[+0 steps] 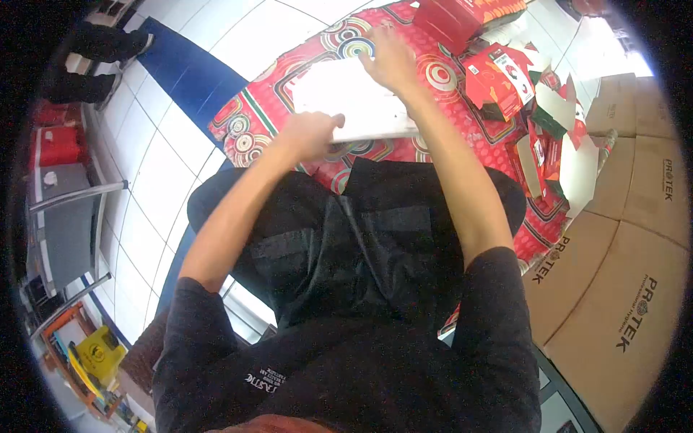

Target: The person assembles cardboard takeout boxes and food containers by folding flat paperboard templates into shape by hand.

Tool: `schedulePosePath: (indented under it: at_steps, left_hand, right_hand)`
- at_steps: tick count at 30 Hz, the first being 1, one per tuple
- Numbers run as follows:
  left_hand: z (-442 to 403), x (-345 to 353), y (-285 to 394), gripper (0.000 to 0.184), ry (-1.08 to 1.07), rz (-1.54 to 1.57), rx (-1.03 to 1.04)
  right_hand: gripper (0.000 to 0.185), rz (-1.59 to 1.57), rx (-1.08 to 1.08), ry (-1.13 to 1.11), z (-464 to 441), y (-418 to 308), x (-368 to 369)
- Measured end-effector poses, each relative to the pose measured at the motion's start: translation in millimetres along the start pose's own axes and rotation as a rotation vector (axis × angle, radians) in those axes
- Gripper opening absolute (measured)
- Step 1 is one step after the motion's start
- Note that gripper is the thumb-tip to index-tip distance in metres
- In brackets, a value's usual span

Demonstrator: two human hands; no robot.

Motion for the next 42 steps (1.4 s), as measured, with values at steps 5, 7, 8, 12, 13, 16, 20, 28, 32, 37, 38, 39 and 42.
schedulePosePath:
  at_steps: [5, 7, 8, 12, 13, 16, 20, 28, 32, 37, 38, 39, 42]
  left_hand:
    - [5.2, 28.2, 20.9, 0.079, -0.333, 0.002, -0.029]
    - [5.1, 33.3, 26.6, 0.093, -0.36, -0.038, -0.024]
    - [2.7, 36.2, 28.5, 0.107, -0.39, -0.073, -0.016]
    - [-14.4, 33.7, 37.9, 0.123, -0.569, -0.024, -0.078]
    - [-17.2, 37.7, 38.5, 0.123, -0.574, -0.017, -0.071]
    - [-23.2, 37.6, 38.4, 0.124, -0.595, -0.008, -0.088]
    - [-22.8, 37.6, 35.6, 0.127, -0.621, 0.002, -0.09]
    - [-32.6, 56.6, 43.1, 0.14, -0.677, -0.023, -0.143]
    - [-32.2, 68.0, 45.8, 0.144, -0.647, -0.088, -0.158]
    - [-34.0, 67.8, 48.1, 0.144, -0.663, -0.117, -0.15]
    - [-32.8, 72.5, 48.6, 0.144, -0.638, -0.157, -0.147]
    - [-32.5, 77.0, 49.4, 0.144, -0.612, -0.198, -0.144]
    - [-32.2, 80.4, 49.8, 0.144, -0.601, -0.241, -0.135]
  right_hand:
    - [0.091, 0.167, -0.003, -0.466, -2.3, 19.9, 62.7]
    - [0.097, 0.161, 0.006, -0.545, -12.1, 21.9, 70.8]
    - [0.103, 0.157, 0.018, -0.631, -14.9, 22.0, 76.1]
    - [0.112, 0.302, 0.016, -0.674, -30.6, 10.0, 73.6]
    - [0.114, 0.281, -0.011, -0.7, -34.2, 12.4, 75.7]
    - [0.114, 0.239, -0.034, -0.769, -48.5, 20.6, 80.9]
    - [0.113, 0.284, -0.073, -0.859, -62.0, 15.9, 86.0]
    - [0.108, 0.228, -0.19, -0.88, -66.5, 24.8, 84.3]
    - [0.083, 0.264, -0.219, -0.786, -53.5, -8.9, 56.5]
    - [0.065, 0.358, -0.214, -0.463, 2.3, -31.9, 44.6]
    - [0.058, 0.397, -0.188, -0.369, 15.0, -40.0, 43.5]
    - [0.058, 0.401, -0.191, -0.376, 26.3, -44.1, 47.2]
    - [0.03, 0.457, -0.143, -0.216, 48.8, -58.3, 50.6]
Point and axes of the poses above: each hand's wrist, its own z-axis away from the middle knuckle, its own x-axis out of the palm, y = z × x, the point moved 1 cm from there along -z, towards the middle knuckle, and after that the axes turned 6 degrees about -y, right-handed, at the moved point
